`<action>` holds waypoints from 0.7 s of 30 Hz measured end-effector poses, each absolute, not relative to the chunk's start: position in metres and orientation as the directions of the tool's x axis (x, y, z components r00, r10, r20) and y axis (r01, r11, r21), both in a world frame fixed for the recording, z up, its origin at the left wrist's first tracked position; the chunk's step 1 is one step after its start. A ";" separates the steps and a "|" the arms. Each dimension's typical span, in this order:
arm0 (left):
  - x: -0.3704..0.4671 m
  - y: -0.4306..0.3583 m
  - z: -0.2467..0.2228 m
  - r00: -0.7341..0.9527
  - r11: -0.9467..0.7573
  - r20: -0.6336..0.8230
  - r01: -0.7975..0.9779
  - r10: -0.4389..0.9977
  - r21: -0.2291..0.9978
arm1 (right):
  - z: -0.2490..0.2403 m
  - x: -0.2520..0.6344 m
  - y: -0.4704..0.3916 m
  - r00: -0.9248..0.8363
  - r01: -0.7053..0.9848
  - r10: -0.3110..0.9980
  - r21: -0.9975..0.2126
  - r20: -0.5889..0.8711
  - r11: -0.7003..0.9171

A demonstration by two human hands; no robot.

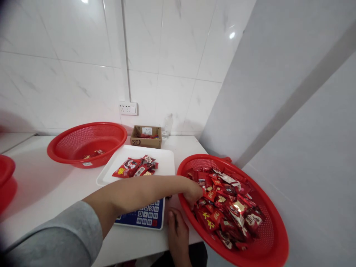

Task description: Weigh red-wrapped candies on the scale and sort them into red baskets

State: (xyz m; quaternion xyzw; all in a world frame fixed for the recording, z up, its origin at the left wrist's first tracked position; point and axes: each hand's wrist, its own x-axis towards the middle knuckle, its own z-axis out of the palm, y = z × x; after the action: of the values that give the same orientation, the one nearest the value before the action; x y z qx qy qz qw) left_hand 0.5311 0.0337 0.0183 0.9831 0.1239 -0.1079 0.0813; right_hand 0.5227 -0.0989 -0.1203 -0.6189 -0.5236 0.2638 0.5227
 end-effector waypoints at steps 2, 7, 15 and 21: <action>0.515 0.039 0.035 0.939 -0.944 -0.271 0.269 0.212 0.193 | -0.121 0.523 -0.100 0.318 0.377 0.921 -0.921 0.226 0.096; 0.442 0.067 0.077 0.918 -0.881 -0.166 0.394 0.361 0.262 | -0.126 0.526 -0.100 0.294 0.358 0.934 -0.929 0.205 0.091; 0.315 0.082 0.071 0.750 -0.708 -0.058 0.645 0.659 0.288 | -0.127 0.525 -0.101 0.291 0.346 0.939 -0.935 0.184 0.076; 0.222 0.092 0.043 0.364 -0.371 0.074 0.909 0.928 0.191 | -0.124 0.524 -0.101 0.285 0.373 0.929 -0.920 0.235 0.118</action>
State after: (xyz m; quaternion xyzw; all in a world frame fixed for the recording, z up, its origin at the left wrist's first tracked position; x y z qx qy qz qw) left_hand 0.2224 0.0922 0.0426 0.8237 0.5576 0.0846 0.0585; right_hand 0.5242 -0.1009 -0.1237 -0.6082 -0.5354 0.2664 0.5220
